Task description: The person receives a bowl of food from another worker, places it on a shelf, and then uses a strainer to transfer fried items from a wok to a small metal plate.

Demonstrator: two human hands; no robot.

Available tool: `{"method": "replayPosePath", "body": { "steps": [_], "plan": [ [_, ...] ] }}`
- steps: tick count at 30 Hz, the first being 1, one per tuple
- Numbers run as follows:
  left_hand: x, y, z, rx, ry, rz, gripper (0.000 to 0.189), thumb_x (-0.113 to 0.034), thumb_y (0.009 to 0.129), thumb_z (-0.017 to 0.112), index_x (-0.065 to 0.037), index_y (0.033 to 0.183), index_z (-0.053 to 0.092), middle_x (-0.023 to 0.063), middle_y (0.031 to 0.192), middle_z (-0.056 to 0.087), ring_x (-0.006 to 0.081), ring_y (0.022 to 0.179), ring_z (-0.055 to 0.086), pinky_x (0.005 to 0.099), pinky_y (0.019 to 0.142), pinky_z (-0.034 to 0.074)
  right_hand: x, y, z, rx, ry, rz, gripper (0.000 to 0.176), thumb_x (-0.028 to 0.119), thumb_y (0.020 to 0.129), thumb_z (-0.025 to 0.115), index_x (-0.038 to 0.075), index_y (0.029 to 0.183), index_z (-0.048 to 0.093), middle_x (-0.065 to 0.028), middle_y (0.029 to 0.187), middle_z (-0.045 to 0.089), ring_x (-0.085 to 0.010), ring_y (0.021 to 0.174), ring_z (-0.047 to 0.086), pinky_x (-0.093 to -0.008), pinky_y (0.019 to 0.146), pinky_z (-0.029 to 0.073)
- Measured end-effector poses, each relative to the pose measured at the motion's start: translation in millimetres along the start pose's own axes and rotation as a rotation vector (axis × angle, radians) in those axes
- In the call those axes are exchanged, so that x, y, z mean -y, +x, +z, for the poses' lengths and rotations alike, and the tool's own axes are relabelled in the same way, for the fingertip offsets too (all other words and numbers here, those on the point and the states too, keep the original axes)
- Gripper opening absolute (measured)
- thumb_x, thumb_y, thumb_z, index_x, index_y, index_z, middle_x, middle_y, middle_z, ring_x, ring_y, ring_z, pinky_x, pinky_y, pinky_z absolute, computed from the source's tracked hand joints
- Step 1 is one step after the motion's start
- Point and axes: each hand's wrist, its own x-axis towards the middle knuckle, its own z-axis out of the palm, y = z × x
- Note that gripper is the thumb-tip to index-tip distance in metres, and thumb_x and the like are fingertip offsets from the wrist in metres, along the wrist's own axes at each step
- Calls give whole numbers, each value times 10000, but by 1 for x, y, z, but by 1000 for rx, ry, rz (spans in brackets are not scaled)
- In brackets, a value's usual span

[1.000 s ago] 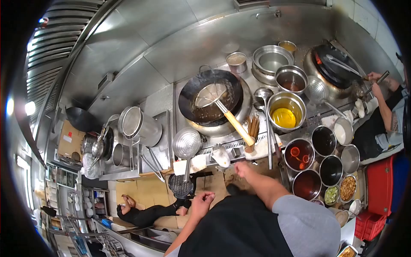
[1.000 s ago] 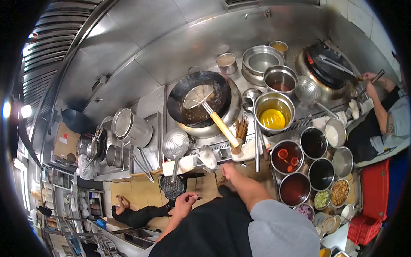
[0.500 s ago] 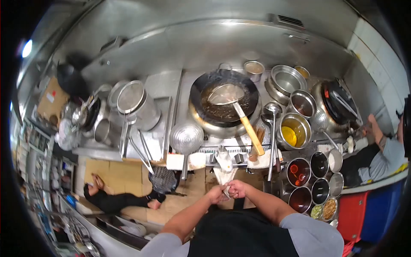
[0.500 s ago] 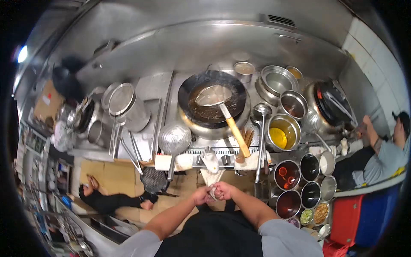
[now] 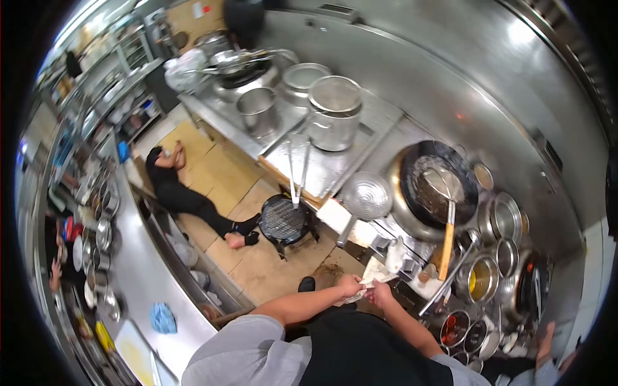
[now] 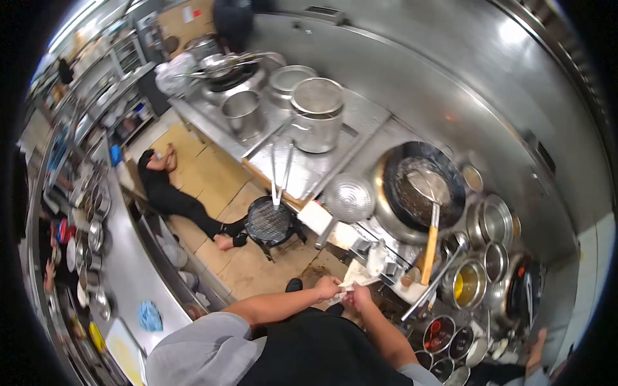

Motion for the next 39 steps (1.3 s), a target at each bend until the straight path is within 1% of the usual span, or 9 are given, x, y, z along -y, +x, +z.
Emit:
{"method": "replayPosePath", "body": {
  "steps": [5, 8, 12, 14, 16, 19, 22, 32, 39],
  "plan": [
    [21, -37, -73, 125, -249, 42, 222, -99, 851, 731, -40, 1065, 720, 78, 907, 735, 153, 745, 685, 322, 685, 568, -30, -12, -15, -95, -621, -114, 411, 350, 1060, 506, -27, 1085, 669, -182, 721, 694, -264, 678, 691, -427, 639, 550],
    [74, -50, -109, 72, -419, 58, 254, -113, 871, 740, -16, 1102, 701, 80, 935, 733, 168, 829, 709, 320, 721, 572, -82, 32, -63, 34, -1242, -526, 417, 398, 958, 630, -2, 1014, 734, -142, 799, 755, -222, 701, 712, -350, 635, 550],
    [84, -109, -151, -308, 65, 63, 410, -161, 878, 734, -37, 1256, 636, 155, 1051, 713, 320, 934, 706, 422, 801, 554, -107, 48, -76, 3, -714, -348, 286, 277, 921, 706, 2, 989, 744, -97, 838, 763, -181, 780, 726, -314, 716, 558],
    [23, -180, -168, -649, 456, 449, 569, -209, 865, 753, -61, 1378, 557, 200, 1287, 624, 383, 1092, 641, 448, 906, 525, -109, 56, -83, 38, -575, -281, 268, 257, 916, 714, 1, 988, 742, -99, 850, 763, -180, 782, 727, -315, 718, 560],
    [-22, -224, -184, -713, 483, 698, 663, -220, 882, 740, -33, 1461, 477, 215, 1467, 506, 424, 1231, 564, 438, 1000, 496, -106, 69, -90, 114, -462, -234, 251, 238, 911, 721, 0, 987, 740, -101, 862, 764, -178, 784, 727, -317, 720, 562],
    [-43, -229, -187, -907, 411, 655, 704, -207, 885, 744, -27, 1495, 443, 211, 1452, 518, 404, 1249, 563, 430, 1026, 485, -90, 84, -95, 206, -396, -251, 226, 208, 903, 732, -2, 986, 736, -103, 879, 764, -176, 787, 728, -320, 722, 566],
    [-62, -222, -188, -900, 338, 779, 727, -180, 886, 746, -25, 1516, 416, 219, 1427, 524, 376, 1239, 579, 425, 1037, 481, -38, 19, -49, 78, -603, -478, 192, 148, 898, 730, -6, 1009, 700, -97, 884, 756, -178, 737, 712, -321, 695, 563],
    [-64, -211, -113, -487, 187, 831, 505, -131, 939, 701, -99, 1425, 567, 146, 1189, 678, 259, 970, 707, 354, 857, 570, 15, -38, -46, -27, -510, -389, 189, 143, 959, 659, 19, 1097, 623, -73, 884, 720, -150, 614, 619, -302, 547, 510],
    [-74, -224, -106, -523, -15, 790, 513, -108, 963, 675, -130, 1461, 553, 94, 1075, 738, 204, 880, 714, 333, 817, 579, -40, 16, -101, 286, 116, 74, 205, 199, 962, 652, 59, 1098, 588, -140, 857, 695, -237, 700, 658, -338, 607, 534]
  ]
}}
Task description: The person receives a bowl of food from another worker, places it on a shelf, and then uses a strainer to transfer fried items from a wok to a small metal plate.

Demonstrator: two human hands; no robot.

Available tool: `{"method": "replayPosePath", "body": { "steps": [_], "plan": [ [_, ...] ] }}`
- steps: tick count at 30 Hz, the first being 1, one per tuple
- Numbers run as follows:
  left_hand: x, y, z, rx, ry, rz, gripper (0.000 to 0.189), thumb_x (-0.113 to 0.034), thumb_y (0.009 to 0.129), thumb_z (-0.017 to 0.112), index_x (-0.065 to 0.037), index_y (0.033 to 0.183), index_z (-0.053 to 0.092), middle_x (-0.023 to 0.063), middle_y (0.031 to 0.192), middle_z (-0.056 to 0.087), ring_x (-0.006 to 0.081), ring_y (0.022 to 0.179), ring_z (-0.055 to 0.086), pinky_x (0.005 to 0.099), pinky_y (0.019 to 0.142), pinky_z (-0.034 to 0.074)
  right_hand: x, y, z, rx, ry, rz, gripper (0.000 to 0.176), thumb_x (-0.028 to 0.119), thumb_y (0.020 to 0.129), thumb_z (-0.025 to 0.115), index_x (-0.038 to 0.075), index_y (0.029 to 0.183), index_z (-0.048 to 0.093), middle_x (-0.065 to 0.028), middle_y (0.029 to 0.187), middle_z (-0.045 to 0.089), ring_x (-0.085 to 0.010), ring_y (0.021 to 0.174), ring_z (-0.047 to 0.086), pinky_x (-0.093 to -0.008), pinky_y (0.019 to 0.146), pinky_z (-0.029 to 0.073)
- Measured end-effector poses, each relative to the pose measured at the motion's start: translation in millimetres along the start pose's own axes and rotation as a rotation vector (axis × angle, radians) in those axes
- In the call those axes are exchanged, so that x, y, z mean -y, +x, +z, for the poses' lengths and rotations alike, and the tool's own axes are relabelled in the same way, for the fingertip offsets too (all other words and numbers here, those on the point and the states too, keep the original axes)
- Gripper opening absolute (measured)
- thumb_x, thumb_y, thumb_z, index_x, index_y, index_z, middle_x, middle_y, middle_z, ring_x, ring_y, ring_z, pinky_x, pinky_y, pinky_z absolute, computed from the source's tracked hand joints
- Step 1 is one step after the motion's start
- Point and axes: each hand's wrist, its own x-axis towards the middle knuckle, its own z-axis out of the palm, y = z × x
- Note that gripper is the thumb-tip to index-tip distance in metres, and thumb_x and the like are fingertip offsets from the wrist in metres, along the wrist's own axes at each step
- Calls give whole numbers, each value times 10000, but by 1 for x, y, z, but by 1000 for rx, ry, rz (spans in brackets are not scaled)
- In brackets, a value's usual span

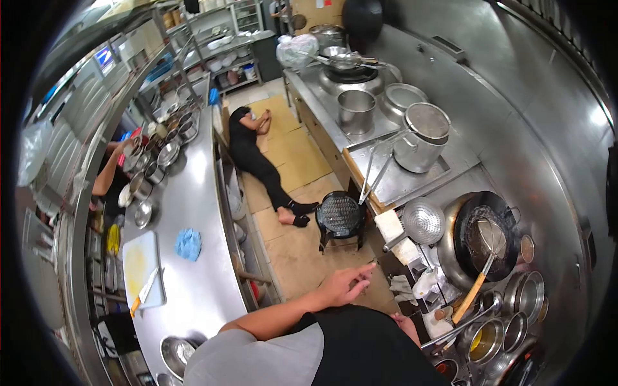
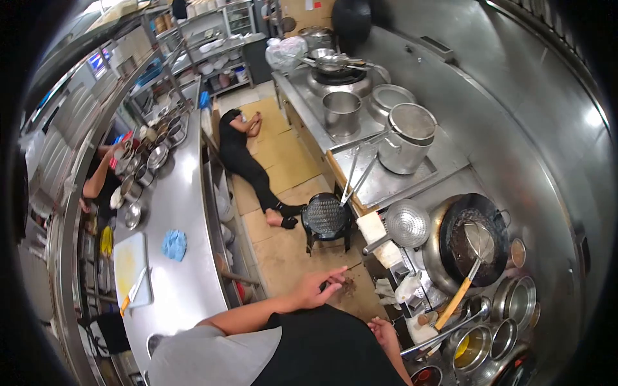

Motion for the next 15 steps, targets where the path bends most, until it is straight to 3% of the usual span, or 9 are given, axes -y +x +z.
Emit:
{"method": "replayPosePath", "body": {
  "steps": [1, 2, 6, 8, 10, 11, 13, 14, 15],
  "plan": [
    [-4, -1, -2, -22, 6, 14, 520, -110, 963, 677, -137, 1466, 550, 88, 1079, 736, 197, 880, 711, 328, 814, 578, -9, 18, -25, 123, 238, 46, 236, 232, 957, 658, 72, 1106, 570, -145, 840, 685, -253, 717, 662, -366, 635, 548],
    [-9, -2, -3, -47, 12, -13, 520, -110, 963, 677, -137, 1466, 550, 88, 1079, 736, 197, 880, 711, 328, 814, 578, -1, 13, -22, 124, 217, 76, 236, 232, 957, 658, 72, 1106, 570, -145, 840, 685, -253, 717, 662, -366, 635, 548],
    [-17, -4, 7, 13, 98, 46, 571, -137, 955, 658, -144, 1501, 491, 90, 1052, 706, 227, 826, 690, 362, 756, 561, 33, 37, -24, -302, 475, 183, 395, 345, 878, 712, 90, 1131, 549, -145, 833, 661, -295, 731, 655, -463, 736, 558],
    [-16, -7, 19, 106, 81, 72, 570, -141, 944, 667, -142, 1489, 499, 89, 1044, 702, 227, 827, 683, 363, 757, 558, 49, 56, -38, -186, 449, 163, 446, 354, 850, 719, 92, 1165, 542, -117, 856, 648, -299, 785, 650, -443, 790, 549],
    [-10, -12, 31, 157, 100, 38, 569, -159, 921, 690, -124, 1463, 522, 101, 1059, 704, 230, 826, 700, 359, 760, 563, 64, 52, -22, -316, 578, 219, 482, 356, 831, 727, 77, 1187, 559, -122, 997, 665, -288, 931, 658, -496, 853, 537],
    [-6, -12, 36, 258, 37, -64, 559, -166, 916, 702, -107, 1447, 535, 113, 1074, 701, 230, 834, 710, 355, 770, 569, 62, 44, -9, -320, 587, 235, 482, 356, 831, 727, 77, 1187, 559, -122, 997, 665, -288, 931, 658, -496, 853, 537],
    [4, -13, 42, 365, -32, -171, 550, -173, 912, 714, -89, 1430, 549, 124, 1088, 699, 231, 841, 720, 350, 780, 576, 53, 19, 22, -290, 235, -50, 484, 306, 839, 726, 71, 1236, 579, -110, 1170, 659, -269, 1071, 639, -502, 957, 500],
    [14, -12, 46, 373, 0, -237, 533, -175, 902, 720, -69, 1402, 564, 143, 1089, 697, 238, 845, 726, 355, 781, 578, 48, 29, 21, -303, 245, -46, 484, 306, 839, 726, 71, 1236, 579, -110, 1170, 659, -269, 1071, 639, -502, 957, 500],
    [24, -12, 50, 392, 30, -297, 518, -178, 893, 726, -50, 1373, 580, 161, 1090, 696, 246, 849, 733, 360, 783, 580, 36, 55, 10, -100, 188, -136, 481, 274, 847, 716, 75, 1263, 579, -110, 1221, 652, -261, 1096, 638, -479, 994, 483]
  ]
}}
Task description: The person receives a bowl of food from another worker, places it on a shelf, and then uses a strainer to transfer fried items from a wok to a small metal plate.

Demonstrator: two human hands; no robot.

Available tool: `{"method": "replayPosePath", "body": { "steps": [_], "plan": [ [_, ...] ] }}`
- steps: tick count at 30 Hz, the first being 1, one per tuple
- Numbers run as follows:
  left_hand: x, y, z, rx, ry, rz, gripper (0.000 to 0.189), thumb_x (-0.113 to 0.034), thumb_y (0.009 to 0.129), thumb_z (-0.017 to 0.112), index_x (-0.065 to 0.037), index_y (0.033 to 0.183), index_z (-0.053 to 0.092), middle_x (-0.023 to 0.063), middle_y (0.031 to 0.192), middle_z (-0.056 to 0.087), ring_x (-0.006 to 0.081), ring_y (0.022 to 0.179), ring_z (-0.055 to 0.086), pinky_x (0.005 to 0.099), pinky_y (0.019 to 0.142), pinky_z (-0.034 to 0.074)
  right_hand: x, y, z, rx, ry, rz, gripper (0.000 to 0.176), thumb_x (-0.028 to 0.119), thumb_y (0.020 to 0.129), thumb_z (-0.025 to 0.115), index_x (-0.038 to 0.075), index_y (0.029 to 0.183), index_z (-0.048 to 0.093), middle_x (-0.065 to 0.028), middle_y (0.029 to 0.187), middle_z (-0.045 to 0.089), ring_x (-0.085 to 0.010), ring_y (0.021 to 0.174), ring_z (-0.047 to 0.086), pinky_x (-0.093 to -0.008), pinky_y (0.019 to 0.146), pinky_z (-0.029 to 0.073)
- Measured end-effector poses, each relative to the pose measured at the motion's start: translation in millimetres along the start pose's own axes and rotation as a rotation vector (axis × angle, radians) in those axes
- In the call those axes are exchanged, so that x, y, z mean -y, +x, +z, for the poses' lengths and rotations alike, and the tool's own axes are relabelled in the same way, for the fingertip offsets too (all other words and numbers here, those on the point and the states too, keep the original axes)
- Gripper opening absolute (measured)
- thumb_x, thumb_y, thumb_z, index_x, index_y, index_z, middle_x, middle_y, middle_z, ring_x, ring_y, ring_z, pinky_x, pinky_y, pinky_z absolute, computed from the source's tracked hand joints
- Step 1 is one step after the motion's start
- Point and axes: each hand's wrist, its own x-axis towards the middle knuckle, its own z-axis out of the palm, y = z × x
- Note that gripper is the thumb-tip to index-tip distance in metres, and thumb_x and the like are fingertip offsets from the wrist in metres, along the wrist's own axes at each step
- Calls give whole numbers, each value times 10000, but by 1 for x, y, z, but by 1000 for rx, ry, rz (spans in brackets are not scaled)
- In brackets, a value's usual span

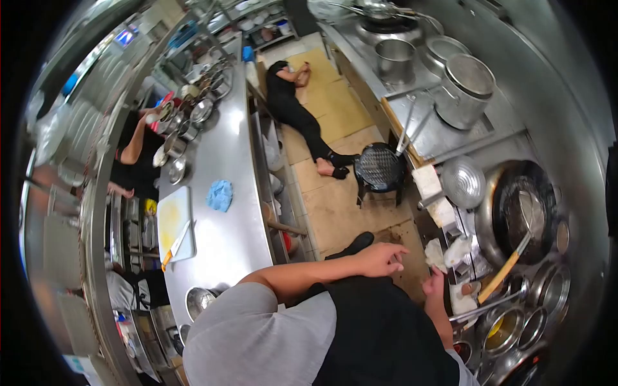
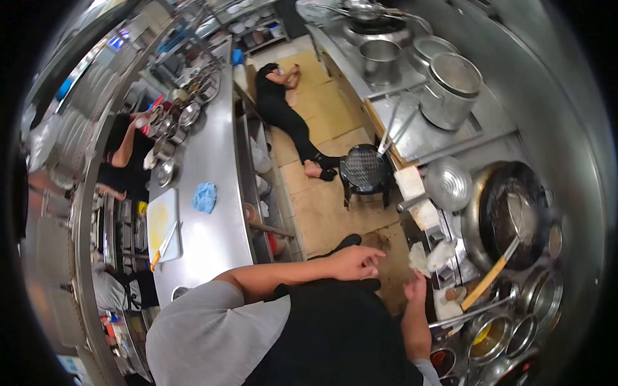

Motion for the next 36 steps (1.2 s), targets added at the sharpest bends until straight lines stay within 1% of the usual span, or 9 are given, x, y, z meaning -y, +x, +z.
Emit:
{"method": "replayPosePath", "body": {
  "steps": [3, 7, 10, 13, 16, 21, 24, 28, 36],
  "plan": [
    [33, 26, 17, 63, 82, -47, 519, -283, 876, 734, 10, 1285, 607, 187, 1120, 704, 305, 915, 726, 416, 842, 569, -20, 12, -10, 39, 106, -335, 476, 184, 896, 656, 63, 1345, 556, -102, 1276, 658, -259, 1170, 630, -405, 1070, 449],
    [79, 87, 67, 162, 300, 4, 596, -352, 891, 740, -18, 1359, 580, 204, 1217, 676, 326, 1147, 660, 433, 987, 519, -6, -31, 12, 348, 384, -127, 508, 333, 1013, 515, 26, 1419, 526, -129, 1365, 639, -301, 1229, 625, -485, 1069, 480],
    [87, 134, 102, 345, 76, -330, 709, -431, 946, 681, 54, 1427, 494, 241, 1363, 615, 320, 1249, 619, 426, 1054, 484, -1, -73, 34, 388, 263, -57, 515, 418, 1037, 477, 59, 1397, 560, -129, 1340, 655, -304, 1214, 635, -504, 1064, 480],
    [116, 163, 138, 692, -818, -793, 477, -300, 1036, 587, 45, 1362, 542, 183, 1206, 700, 304, 1067, 707, 417, 932, 567, -7, -82, 46, 441, 317, 18, 585, 542, 1041, 446, 81, 1377, 576, -137, 1335, 656, -314, 1214, 634, -508, 1067, 480],
    [110, 167, 159, 721, -850, -895, 362, -209, 1062, 534, 37, 1325, 565, 166, 1158, 708, 292, 992, 728, 422, 847, 610, 0, -96, 55, 333, 305, 104, 649, 669, 995, 454, 126, 1310, 620, -113, 1284, 679, -318, 1152, 654, -498, 1047, 486],
    [100, 164, 171, 607, -704, -915, 295, -114, 1037, 558, 42, 1285, 587, 161, 1115, 711, 296, 895, 737, 463, 753, 623, 14, -100, 37, 281, 159, 177, 621, 697, 984, 458, 143, 1165, 672, -67, 967, 739, -236, 772, 677, -415, 851, 528],
    [92, 162, 178, 458, -697, -879, 301, -71, 1006, 580, 60, 1277, 585, 161, 1072, 719, 302, 896, 736, 453, 740, 616, 15, -82, 28, 179, -69, 268, 543, 707, 969, 481, 192, 906, 640, 27, 529, 530, -111, 385, 315, -340, 670, 429],
    [105, 166, 178, 279, -156, -486, 213, -45, 931, 640, 78, 1098, 687, 171, 976, 732, 261, 802, 726, 404, 659, 565, 19, -89, 40, 248, -59, 233, 556, 717, 965, 468, 196, 1017, 655, 0, 628, 593, -135, 401, 357, -400, 785, 466],
    [105, 138, 158, 209, -296, -581, 249, -114, 903, 698, 51, 1089, 690, 156, 886, 728, 284, 804, 742, 428, 688, 579, -9, -79, 66, 116, -275, 74, 530, 617, 993, 525, 110, 1111, 627, -75, 764, 634, -194, 579, 551, -472, 752, 552]
  ]
}}
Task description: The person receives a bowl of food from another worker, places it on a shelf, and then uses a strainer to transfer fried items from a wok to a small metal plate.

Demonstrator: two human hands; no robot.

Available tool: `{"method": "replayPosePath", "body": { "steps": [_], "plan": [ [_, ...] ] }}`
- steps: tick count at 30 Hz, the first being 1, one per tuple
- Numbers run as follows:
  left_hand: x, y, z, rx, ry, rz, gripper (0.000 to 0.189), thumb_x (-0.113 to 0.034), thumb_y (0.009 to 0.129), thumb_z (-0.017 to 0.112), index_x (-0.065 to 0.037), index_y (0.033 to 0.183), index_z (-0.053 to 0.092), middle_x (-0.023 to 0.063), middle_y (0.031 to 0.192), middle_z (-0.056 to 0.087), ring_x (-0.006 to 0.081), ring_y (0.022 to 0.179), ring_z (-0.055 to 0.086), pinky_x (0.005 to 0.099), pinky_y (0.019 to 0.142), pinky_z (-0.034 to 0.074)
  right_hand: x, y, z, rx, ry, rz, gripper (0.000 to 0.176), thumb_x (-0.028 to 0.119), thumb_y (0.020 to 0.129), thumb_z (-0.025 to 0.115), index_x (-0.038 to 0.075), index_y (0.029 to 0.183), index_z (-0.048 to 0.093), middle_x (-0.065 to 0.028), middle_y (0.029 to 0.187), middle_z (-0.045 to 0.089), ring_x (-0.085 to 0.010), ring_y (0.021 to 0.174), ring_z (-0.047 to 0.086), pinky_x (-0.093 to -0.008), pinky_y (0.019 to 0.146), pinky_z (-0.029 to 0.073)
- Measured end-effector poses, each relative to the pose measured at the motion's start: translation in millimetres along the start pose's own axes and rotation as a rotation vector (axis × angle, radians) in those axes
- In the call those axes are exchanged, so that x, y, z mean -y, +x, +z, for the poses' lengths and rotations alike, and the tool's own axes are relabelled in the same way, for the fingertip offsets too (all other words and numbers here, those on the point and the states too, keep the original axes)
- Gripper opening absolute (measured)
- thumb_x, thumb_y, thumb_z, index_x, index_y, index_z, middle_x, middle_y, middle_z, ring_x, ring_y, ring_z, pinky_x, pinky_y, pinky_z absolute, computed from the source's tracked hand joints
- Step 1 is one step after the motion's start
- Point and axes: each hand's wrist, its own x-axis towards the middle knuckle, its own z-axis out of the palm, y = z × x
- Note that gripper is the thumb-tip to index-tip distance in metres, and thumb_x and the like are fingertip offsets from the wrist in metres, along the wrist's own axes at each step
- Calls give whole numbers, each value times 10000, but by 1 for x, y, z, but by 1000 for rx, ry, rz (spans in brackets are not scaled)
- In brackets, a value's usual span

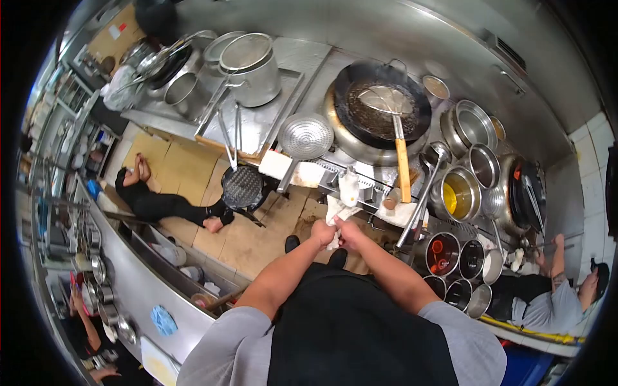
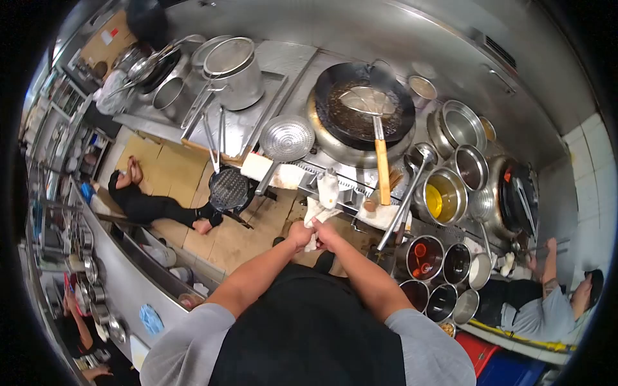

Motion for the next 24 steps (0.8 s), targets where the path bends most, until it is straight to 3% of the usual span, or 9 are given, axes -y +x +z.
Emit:
{"method": "replayPosePath", "body": {
  "steps": [2, 3, 5, 7, 9, 12, 15, 17, 24],
  "plan": [
    [14, -14, -8, -280, 571, 273, 211, -105, 888, 705, 25, 1054, 696, 146, 913, 727, 254, 873, 736, 390, 746, 574, -2, -3, 4, -321, -363, -148, 440, 417, 970, 663, 41, 1190, 605, -103, 781, 641, -220, 731, 634, -453, 758, 561],
    [27, -16, -17, -294, 561, 268, 211, -105, 888, 705, 25, 1054, 696, 146, 913, 727, 254, 873, 736, 390, 746, 574, -3, -13, 3, -310, -377, -146, 440, 417, 970, 663, 41, 1190, 605, -103, 781, 641, -220, 731, 634, -453, 758, 561],
    [53, -17, -50, -379, 410, 243, 404, -226, 780, 811, -17, 1113, 718, 139, 986, 745, 257, 944, 723, 394, 853, 550, 3, -43, -5, -716, -919, -880, 419, 205, 909, 710, 8, 1261, 598, -130, 864, 657, -273, 722, 656, -442, 751, 560],
    [89, -9, -97, -188, 145, 86, 428, -216, 813, 803, -11, 1169, 683, 106, 982, 726, 227, 865, 699, 359, 799, 553, 41, -103, 6, -836, -726, -909, 498, 162, 841, 732, 9, 1288, 576, -188, 1125, 641, -357, 1026, 648, -432, 894, 528],
    [91, -48, -136, -150, -246, 28, 297, -188, 879, 754, -25, 1114, 676, 60, 915, 693, 176, 791, 665, 319, 707, 537, 70, -129, -18, -1146, -1044, -1170, 663, 160, 818, 722, 19, 1419, 481, -239, 1317, 552, -441, 1220, 527, -538, 1054, 397],
    [95, -82, -199, -50, -374, -98, 150, -189, 950, 671, -61, 1026, 653, 19, 864, 658, 155, 768, 664, 294, 624, 499, 103, -153, -40, -1393, -1092, -785, 973, 183, 761, 765, 50, 1582, 259, -321, 1517, 309, -475, 1372, 349, -615, 1149, 233],
    [92, -77, -218, -142, -422, -160, 239, -255, 972, 646, -65, 1115, 621, 28, 962, 670, 198, 834, 682, 336, 688, 509, 127, -147, -67, -1328, -1193, -650, 1037, 120, 765, 738, 123, 1631, 167, -342, 1565, 252, -540, 1357, 393, -546, 1154, 342],
    [69, -59, -220, -97, -404, -189, 288, -288, 980, 634, -71, 1166, 602, 53, 1031, 666, 222, 917, 674, 367, 749, 507, 149, -148, -76, -1221, -1209, -567, 1055, 47, 772, 701, 215, 1641, 125, -381, 1555, 220, -544, 1318, 476, -502, 1032, 501],
    [-25, 7, -206, 122, -732, -141, 387, -448, 1026, 548, -122, 1233, 579, 135, 1182, 640, 314, 1151, 603, 533, 990, 476, 205, -171, -88, -1283, -982, -805, 868, 5, 790, 652, 155, 1588, 344, -279, 1166, 597, -491, 1074, 617, -478, 990, 502]
  ]
}}
